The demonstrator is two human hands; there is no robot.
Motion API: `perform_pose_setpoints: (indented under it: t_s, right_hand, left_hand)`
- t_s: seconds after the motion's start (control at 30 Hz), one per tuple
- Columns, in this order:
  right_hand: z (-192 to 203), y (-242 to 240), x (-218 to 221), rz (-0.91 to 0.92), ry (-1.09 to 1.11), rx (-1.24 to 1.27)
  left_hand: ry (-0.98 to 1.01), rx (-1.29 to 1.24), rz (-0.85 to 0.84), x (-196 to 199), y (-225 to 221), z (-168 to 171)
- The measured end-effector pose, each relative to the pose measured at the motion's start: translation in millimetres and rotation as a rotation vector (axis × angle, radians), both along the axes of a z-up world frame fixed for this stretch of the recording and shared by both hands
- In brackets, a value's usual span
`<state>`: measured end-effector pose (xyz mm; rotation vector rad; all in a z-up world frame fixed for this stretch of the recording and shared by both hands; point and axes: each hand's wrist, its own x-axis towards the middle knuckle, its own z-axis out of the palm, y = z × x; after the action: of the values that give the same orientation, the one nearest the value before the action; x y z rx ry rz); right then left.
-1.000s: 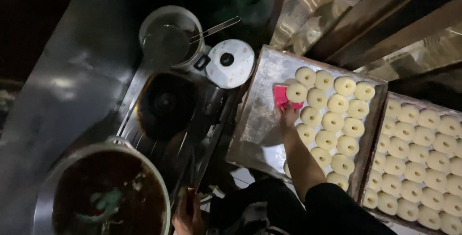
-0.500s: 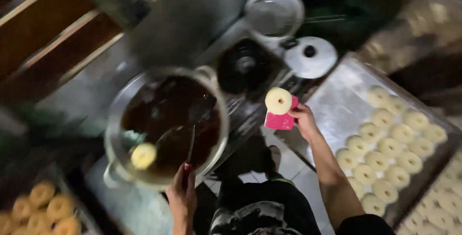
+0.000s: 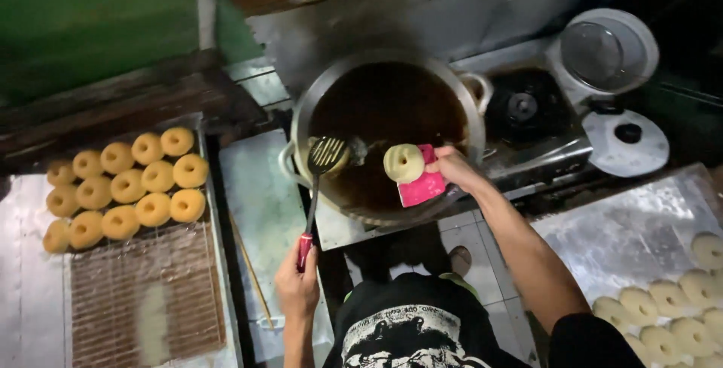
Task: Frying donuts in a large pot of oil, transferring them from trays using paper squares and a slotted spoon.
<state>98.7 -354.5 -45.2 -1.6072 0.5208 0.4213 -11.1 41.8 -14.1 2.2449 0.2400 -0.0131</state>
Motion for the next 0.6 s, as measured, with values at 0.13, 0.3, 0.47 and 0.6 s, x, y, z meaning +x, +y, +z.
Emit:
perform_pose_setpoints:
  t_s: [0.13,0.3,0.47,0.6]
  right_hand:
    - [43,38,20,0.218,0.124,-0.367]
    - [61,-7,30,0.249,0.282,-0.683]
    - [80,-119,-23,-0.155,-0.056,-0.661]
    - [99,-171,-96,-0.357,-0.101,-0.722]
  left_hand:
    - [-0.024,-0.046,-0.063,6,0,8]
    - [-0.004,0.013,-0.145,15,-7,-6]
    - [0.148,0.236,-0.276,20,-22,-18]
    - [0.142,0.201,-0.332,20,-37,-3]
